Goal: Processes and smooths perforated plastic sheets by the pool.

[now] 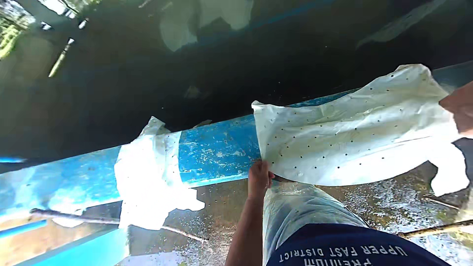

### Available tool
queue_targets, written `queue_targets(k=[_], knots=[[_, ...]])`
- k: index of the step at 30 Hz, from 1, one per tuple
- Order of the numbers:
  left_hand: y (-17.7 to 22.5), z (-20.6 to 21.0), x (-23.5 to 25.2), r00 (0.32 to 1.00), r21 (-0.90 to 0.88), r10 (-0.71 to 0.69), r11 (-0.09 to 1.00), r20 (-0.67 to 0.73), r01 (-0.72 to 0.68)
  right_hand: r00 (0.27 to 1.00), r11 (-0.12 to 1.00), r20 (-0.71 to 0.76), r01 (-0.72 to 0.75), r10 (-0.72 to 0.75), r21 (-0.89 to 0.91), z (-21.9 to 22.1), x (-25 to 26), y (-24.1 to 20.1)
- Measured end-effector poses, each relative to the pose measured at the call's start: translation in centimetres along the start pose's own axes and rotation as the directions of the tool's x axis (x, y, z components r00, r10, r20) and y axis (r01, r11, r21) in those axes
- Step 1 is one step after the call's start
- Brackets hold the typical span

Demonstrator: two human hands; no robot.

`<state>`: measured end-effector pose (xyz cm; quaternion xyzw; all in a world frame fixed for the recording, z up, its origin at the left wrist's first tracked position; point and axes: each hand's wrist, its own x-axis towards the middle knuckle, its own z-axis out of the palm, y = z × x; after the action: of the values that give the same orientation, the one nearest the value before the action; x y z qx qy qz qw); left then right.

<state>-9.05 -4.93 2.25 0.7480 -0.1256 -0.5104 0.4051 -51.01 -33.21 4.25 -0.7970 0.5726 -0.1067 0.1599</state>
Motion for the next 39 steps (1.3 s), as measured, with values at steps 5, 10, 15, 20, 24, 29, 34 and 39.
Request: queue_targets(k=[5, 10, 15, 20, 24, 29, 34, 39], knots=[[-1.0, -0.4, 0.3, 0.991, 0.063, 0.062, 0.996, 0.118, -0.069, 0.994, 0.997, 0.090, -0.069, 0.065, 0.038, 4.0, -4.2, -19.7], [-1.5, -0.4, 0.7, 0.989, 0.200, 0.101, 0.972, 0.107, -0.121, 0.800, 0.855, 0.316, 0.432, -0.511, 0.287, 17.4, -5.7, -32.3], [-0.8, -0.8, 0.8, 0.992, 0.211, 0.052, 0.975, 0.118, -0.076, 0.892, 0.956, 0.349, 0.249, -0.288, 0.151, 20.1, 6.3, -40.2], [-1.2, -0.9, 1.2, 0.997, 0.033, 0.031, 0.999, 0.073, -0.033, 0.902, 0.933, 0.279, 0.268, -0.330, 0.239, 18.6, 2.1, -40.0], [-0.9, -1.1, 1.1, 0.997, 0.016, 0.017, 1.000, 0.072, -0.018, 0.847, 0.860, 0.210, 0.428, -0.489, 0.277, 17.9, -5.1, -31.9], [-1.2, -1.3, 1.3, 0.997, -0.027, 0.029, 0.999, 0.069, -0.027, 0.995, 0.995, -0.102, -0.023, 0.013, -0.100, 13.5, 3.6, -12.8], [-0.8, -1.3, 1.5, 0.996, 0.026, 0.004, 1.000, 0.084, -0.006, 0.832, 0.837, -0.089, -0.546, 0.547, 0.042, 7.6, 5.0, -14.3], [-0.5, -1.7, 1.8, 0.991, 0.054, -0.029, 0.998, 0.133, 0.022, 0.977, 0.991, 0.186, 0.083, -0.102, 0.107, 16.4, -1.6, -31.8]])
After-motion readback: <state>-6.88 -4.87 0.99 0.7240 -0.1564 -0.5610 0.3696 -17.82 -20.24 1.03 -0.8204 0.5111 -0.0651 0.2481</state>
